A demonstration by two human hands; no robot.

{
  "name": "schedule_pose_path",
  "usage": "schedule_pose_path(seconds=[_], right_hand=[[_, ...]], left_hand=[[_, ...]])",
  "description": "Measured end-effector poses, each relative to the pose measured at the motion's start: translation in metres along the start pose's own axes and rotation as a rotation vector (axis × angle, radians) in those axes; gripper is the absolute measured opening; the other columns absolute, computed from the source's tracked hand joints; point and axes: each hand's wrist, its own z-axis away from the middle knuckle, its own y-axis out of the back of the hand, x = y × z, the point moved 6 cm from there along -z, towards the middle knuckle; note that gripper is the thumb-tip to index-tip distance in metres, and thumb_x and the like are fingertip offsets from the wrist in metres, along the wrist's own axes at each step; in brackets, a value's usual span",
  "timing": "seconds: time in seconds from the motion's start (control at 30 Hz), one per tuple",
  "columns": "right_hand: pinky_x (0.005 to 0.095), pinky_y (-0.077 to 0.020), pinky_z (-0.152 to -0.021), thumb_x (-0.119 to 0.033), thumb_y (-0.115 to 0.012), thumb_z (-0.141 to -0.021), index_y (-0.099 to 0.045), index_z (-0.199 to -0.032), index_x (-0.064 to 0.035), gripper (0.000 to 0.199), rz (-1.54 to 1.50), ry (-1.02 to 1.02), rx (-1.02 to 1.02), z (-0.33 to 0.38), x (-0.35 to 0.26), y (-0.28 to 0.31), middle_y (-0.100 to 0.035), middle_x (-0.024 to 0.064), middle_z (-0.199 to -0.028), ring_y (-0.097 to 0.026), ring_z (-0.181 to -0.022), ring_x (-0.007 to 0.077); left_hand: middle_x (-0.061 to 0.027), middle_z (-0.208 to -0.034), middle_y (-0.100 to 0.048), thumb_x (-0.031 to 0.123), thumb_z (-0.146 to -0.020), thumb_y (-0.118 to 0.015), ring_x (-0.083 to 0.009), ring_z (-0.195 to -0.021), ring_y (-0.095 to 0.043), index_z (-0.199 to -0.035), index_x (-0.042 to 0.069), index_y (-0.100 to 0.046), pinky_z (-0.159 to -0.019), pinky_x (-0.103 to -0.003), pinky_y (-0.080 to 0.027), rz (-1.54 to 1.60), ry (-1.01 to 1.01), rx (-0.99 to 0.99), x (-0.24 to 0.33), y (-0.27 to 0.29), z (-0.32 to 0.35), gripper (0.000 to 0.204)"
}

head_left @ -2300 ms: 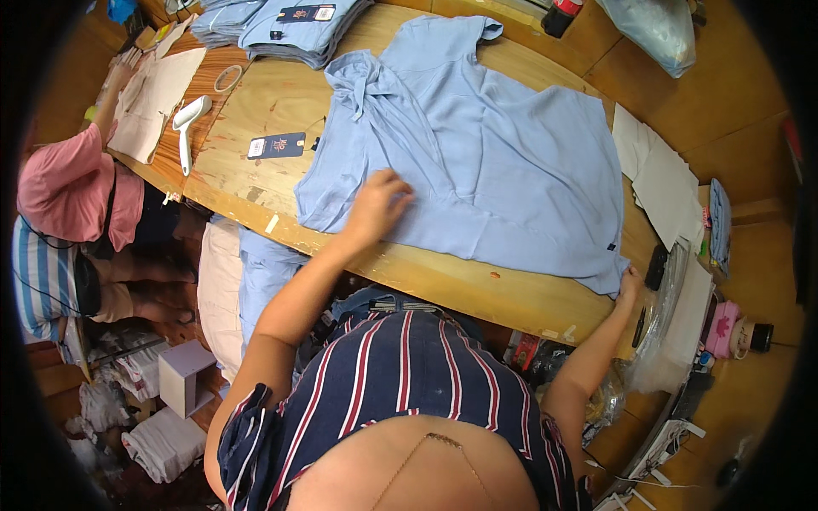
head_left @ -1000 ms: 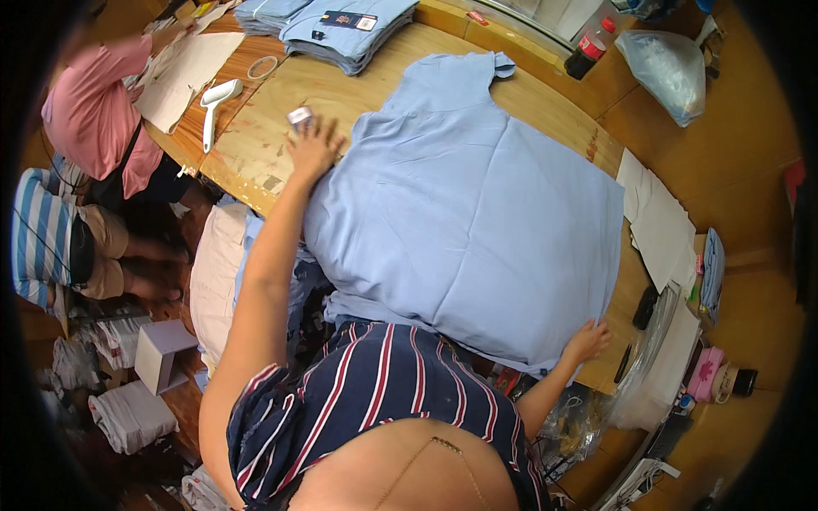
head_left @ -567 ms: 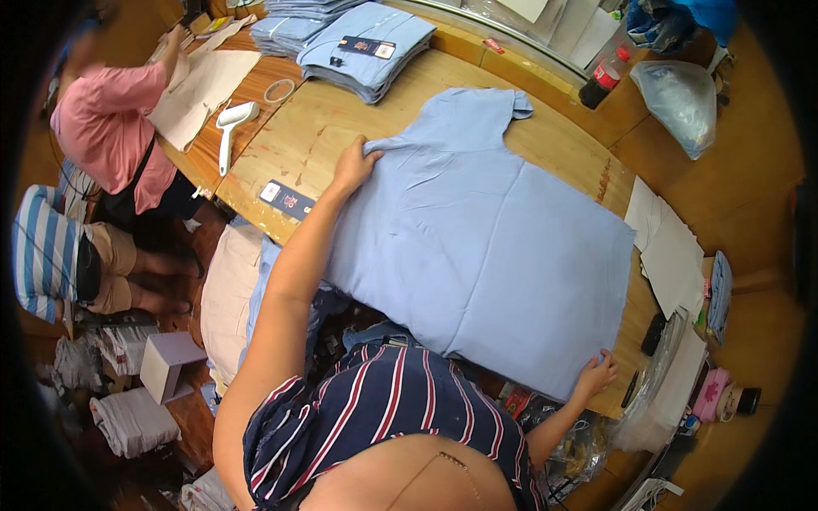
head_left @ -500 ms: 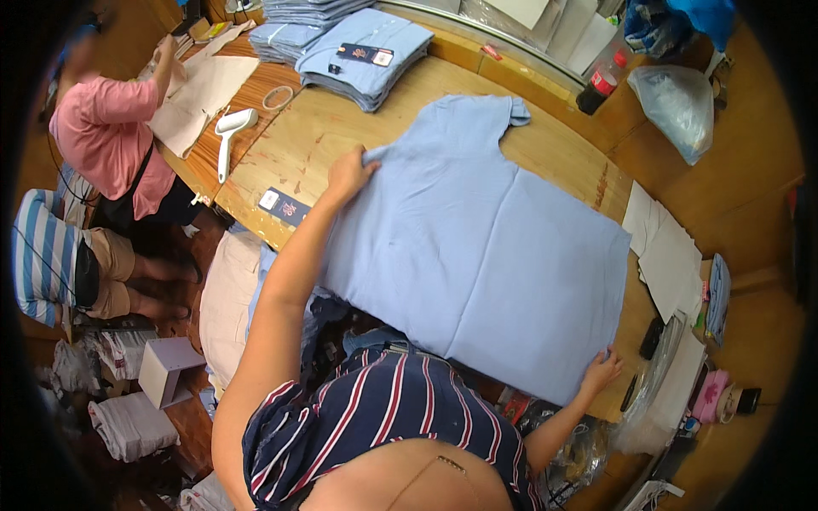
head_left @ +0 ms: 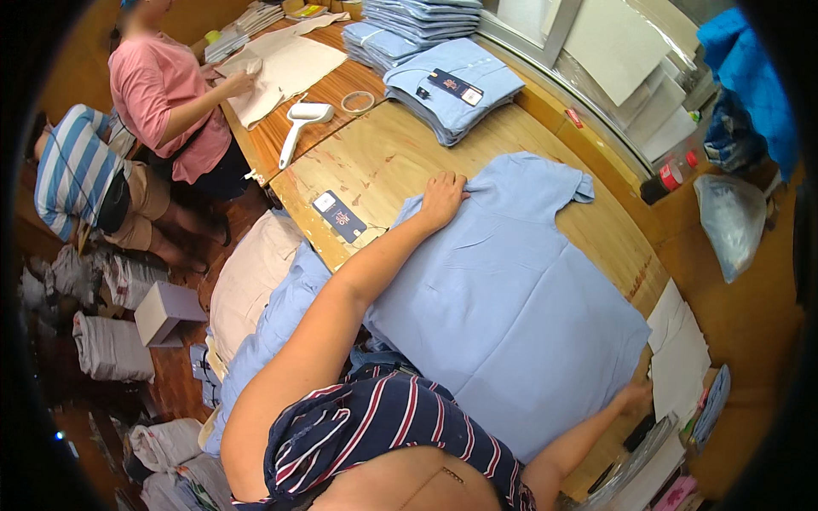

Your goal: The person trims loose threads from light blue collared shirts using small snips and then folds them over a cardboard template, stacking the finished garments.

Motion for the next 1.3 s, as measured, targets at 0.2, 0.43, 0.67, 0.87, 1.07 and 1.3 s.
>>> schedule_pose_path(seconds=[0.2,0.43,0.67,0.87,1.07,1.3], right_hand=[[0.0441,-0.0431,-0.077,-0.02,-0.046,-0.082,-0.056,-0.106,-0.0141,0.026,0.142,0.108,0.143,0.015,0.014,0.063,-0.054,0.0143,-0.103,-0.052,-0.094,0.0326],[0.0392,-0.0313,-0.092,-0.009,-0.048,-0.079,-0.05,-0.11,-0.0082,0.031,-0.369,0.706,-0.076,0.049,-0.129,0.016,-0.043,0.0179,-0.116,-0.04,-0.11,0.0309],[0.0426,-0.0236,-0.096,-0.019,-0.046,-0.084,-0.047,-0.117,-0.0175,0.033,-0.11,0.622,-0.225,0.081,-0.142,-0.014,-0.038,0.0049,-0.125,-0.032,-0.117,0.0255],[0.0423,-0.0246,-0.095,-0.019,-0.046,-0.084,-0.047,-0.117,-0.0184,0.033,-0.106,0.657,-0.194,0.078,-0.142,-0.016,-0.039,0.0048,-0.124,-0.033,-0.116,0.025],[0.0429,-0.0276,-0.093,-0.019,-0.045,-0.084,-0.048,-0.116,-0.0181,0.032,-0.164,0.667,-0.192,0.074,-0.139,-0.014,-0.044,0.0065,-0.12,-0.038,-0.113,0.0264],[0.0369,-0.0318,-0.091,-0.019,-0.047,-0.084,-0.043,-0.12,-0.0071,0.038,0.045,0.338,-0.062,0.051,-0.072,0.018,-0.048,0.0108,-0.114,-0.043,-0.107,0.0259]], left_hand=[[-0.0074,-0.09,-0.049,0.012,-0.071,-0.06,-0.0248,-0.087,-0.045,-0.088,0.008,-0.057,-0.072,-0.034,-0.039,0.183,-0.198,0.183,0.044,0.014,-0.01,0.018],[-0.003,-0.092,-0.053,0.017,-0.072,-0.059,-0.0229,-0.092,-0.044,-0.081,0.008,-0.063,-0.075,-0.034,-0.038,0.329,-0.468,-0.095,0.177,-0.06,-0.034,0.013],[-0.0039,-0.082,-0.059,0.021,-0.063,-0.066,-0.0242,-0.089,-0.048,-0.07,0.01,-0.065,-0.071,-0.04,-0.035,0.27,-0.152,-0.294,0.183,-0.094,-0.042,0.012],[-0.0088,-0.065,-0.06,0.016,-0.066,-0.068,-0.0259,-0.066,-0.055,-0.067,0.007,-0.062,-0.069,-0.037,-0.041,0.719,0.285,-0.257,0.158,-0.097,-0.064,0.011],[-0.0148,-0.07,-0.058,0.01,-0.07,-0.06,-0.031,-0.066,-0.056,-0.07,0.003,-0.057,-0.059,-0.038,-0.044,0.692,-0.092,0.009,0.169,-0.064,-0.049,0.007],[-0.0156,-0.066,-0.058,0.004,-0.069,-0.055,-0.0312,-0.064,-0.058,-0.069,0.002,-0.049,-0.057,-0.038,-0.045,0.836,-0.258,-0.268,0.18,-0.029,0.029,0.006]])
